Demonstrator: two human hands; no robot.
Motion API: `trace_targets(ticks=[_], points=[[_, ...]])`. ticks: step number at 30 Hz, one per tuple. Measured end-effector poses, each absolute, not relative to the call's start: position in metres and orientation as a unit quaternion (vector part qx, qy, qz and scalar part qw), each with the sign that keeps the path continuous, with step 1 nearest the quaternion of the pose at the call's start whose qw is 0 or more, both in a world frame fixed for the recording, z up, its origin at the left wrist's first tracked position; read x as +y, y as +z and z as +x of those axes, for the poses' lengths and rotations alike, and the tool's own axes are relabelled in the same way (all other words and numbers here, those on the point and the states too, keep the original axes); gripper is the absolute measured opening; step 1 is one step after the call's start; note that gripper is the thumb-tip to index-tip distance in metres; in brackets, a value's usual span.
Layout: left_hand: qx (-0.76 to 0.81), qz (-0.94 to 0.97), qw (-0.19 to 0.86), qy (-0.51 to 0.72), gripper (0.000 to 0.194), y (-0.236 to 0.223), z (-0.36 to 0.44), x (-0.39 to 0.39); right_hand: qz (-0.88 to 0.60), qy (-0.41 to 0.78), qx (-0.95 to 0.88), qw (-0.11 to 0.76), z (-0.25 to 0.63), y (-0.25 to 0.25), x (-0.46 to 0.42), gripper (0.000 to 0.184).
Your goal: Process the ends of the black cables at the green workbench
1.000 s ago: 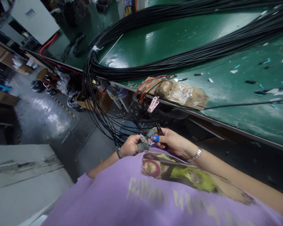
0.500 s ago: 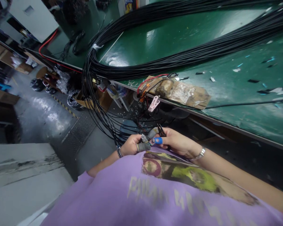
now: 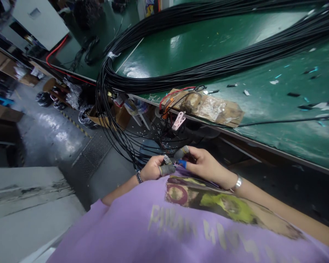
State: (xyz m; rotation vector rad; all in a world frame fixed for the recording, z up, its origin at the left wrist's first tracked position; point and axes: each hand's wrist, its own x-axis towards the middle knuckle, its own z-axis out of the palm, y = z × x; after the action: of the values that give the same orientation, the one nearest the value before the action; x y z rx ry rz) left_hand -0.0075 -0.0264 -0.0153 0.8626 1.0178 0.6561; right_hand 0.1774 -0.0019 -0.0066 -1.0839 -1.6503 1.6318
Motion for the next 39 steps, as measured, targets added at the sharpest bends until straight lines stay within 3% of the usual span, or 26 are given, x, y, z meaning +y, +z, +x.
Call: trace_targets(ticks=[4, 8, 12, 16, 24, 33, 39], points=[[0.468, 0.389, 0.731, 0.309, 0.050, -0.017, -0.007, -0.027, -0.391, 0.453, -0.746, 0.292, 0.183, -0.008, -0.002, 0.008], [0.478, 0.379, 0.732, 0.305, 0.049, -0.021, -0.010, -0.028, -0.436, 0.520, -0.678, 0.282, 0.181, -0.015, -0.002, 0.005], [0.475, 0.368, 0.735, 0.314, 0.048, -0.023, -0.010, -0.029, -0.426, 0.580, -0.628, 0.297, 0.178, -0.013, -0.004, 0.017], [0.481, 0.367, 0.731, 0.317, 0.047, -0.022, -0.009, -0.029, -0.423, 0.526, -0.668, 0.314, 0.177, -0.006, -0.008, 0.026], [0.476, 0.367, 0.731, 0.323, 0.047, -0.026, -0.009, -0.028, -0.422, 0.431, -0.739, 0.301, 0.172, -0.006, -0.007, 0.022], [0.503, 0.353, 0.710, 0.345, 0.048, -0.024, -0.008, -0.029, -0.424, 0.430, -0.740, 0.298, 0.169, -0.005, -0.008, 0.024], [0.492, 0.342, 0.723, 0.343, 0.048, -0.019, -0.006, -0.028, -0.461, 0.475, -0.669, 0.340, 0.171, -0.009, -0.009, 0.031]])
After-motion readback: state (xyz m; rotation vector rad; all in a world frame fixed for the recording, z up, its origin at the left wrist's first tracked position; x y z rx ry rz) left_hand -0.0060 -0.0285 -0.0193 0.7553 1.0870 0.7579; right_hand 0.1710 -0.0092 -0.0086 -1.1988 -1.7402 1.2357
